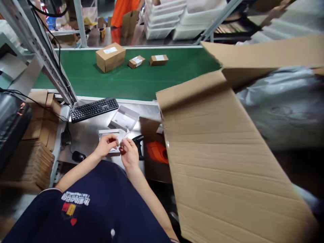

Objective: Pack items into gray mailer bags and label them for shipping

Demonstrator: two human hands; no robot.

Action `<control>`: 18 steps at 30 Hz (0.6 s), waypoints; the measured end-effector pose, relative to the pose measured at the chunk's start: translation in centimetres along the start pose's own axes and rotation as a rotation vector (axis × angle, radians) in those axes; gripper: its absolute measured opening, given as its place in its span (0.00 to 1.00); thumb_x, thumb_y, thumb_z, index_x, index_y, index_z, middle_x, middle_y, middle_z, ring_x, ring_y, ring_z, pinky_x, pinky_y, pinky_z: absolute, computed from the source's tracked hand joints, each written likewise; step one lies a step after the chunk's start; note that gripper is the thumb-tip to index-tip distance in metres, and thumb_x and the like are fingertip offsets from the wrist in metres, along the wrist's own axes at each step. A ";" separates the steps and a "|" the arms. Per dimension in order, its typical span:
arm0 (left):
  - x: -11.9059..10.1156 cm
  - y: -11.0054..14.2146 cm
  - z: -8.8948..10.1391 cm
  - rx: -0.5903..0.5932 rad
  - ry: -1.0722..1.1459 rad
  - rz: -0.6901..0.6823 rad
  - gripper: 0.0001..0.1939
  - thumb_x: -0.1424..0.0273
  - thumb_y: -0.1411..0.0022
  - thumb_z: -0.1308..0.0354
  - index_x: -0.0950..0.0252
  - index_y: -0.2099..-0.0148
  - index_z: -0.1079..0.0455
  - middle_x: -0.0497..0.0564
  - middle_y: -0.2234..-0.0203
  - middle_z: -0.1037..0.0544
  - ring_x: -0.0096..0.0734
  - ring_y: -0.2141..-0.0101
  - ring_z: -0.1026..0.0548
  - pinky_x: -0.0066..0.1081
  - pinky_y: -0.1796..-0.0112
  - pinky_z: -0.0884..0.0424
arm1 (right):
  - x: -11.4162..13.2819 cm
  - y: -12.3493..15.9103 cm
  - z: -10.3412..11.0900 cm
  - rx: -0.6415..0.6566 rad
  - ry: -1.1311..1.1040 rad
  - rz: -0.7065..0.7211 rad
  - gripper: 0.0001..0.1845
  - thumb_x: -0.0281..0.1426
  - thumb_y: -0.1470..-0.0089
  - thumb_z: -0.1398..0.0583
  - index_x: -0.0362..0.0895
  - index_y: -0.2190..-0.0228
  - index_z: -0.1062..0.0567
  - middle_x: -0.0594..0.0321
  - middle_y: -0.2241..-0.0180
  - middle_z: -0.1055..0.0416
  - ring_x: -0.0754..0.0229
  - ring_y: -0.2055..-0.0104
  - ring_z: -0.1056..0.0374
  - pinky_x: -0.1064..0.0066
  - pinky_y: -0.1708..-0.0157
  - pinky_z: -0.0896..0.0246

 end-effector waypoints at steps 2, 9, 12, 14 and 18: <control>-1.1 1.1 -0.4 -0.006 0.032 -0.009 0.16 0.60 0.48 0.31 0.64 0.63 0.28 0.50 0.70 0.24 0.33 0.66 0.24 0.32 0.66 0.24 | 0.5 0.4 -0.5 -0.034 -0.001 0.033 0.21 0.42 0.59 0.26 0.45 0.74 0.28 0.72 0.80 0.37 0.68 0.79 0.43 0.75 0.79 0.46; -2.8 4.5 -2.1 -0.254 0.146 -0.023 0.19 0.58 0.47 0.30 0.64 0.64 0.32 0.45 0.74 0.29 0.25 0.74 0.28 0.26 0.72 0.25 | 1.2 2.4 -1.3 -0.038 0.038 0.177 0.21 0.44 0.59 0.27 0.45 0.76 0.30 0.73 0.80 0.39 0.69 0.79 0.46 0.75 0.79 0.51; -3.3 5.1 -2.5 -0.361 0.211 -0.075 0.21 0.55 0.48 0.30 0.64 0.68 0.33 0.43 0.78 0.31 0.24 0.77 0.30 0.26 0.74 0.26 | 1.3 2.9 -1.4 0.017 0.037 0.213 0.18 0.42 0.55 0.29 0.45 0.73 0.28 0.71 0.75 0.37 0.69 0.78 0.43 0.75 0.77 0.46; -3.8 5.9 -2.4 -0.436 0.228 -0.101 0.21 0.53 0.48 0.29 0.64 0.68 0.32 0.43 0.78 0.31 0.23 0.78 0.31 0.25 0.75 0.26 | 1.3 2.7 -1.1 0.036 0.039 0.226 0.18 0.42 0.52 0.30 0.47 0.63 0.26 0.69 0.68 0.33 0.70 0.76 0.41 0.74 0.75 0.43; -4.9 8.1 -1.7 -0.569 0.215 -0.081 0.23 0.50 0.48 0.30 0.64 0.68 0.31 0.45 0.77 0.27 0.22 0.78 0.30 0.25 0.76 0.26 | 1.5 1.6 -0.4 0.084 0.052 0.138 0.24 0.42 0.50 0.32 0.49 0.53 0.29 0.66 0.61 0.31 0.70 0.75 0.38 0.74 0.74 0.40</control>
Point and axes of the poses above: each hand's wrist, its own y-axis away from the middle knuckle, its own z-axis out of the back of the hand, x = y × z, the point moved 1 cm from there along -y, towards the middle knuckle
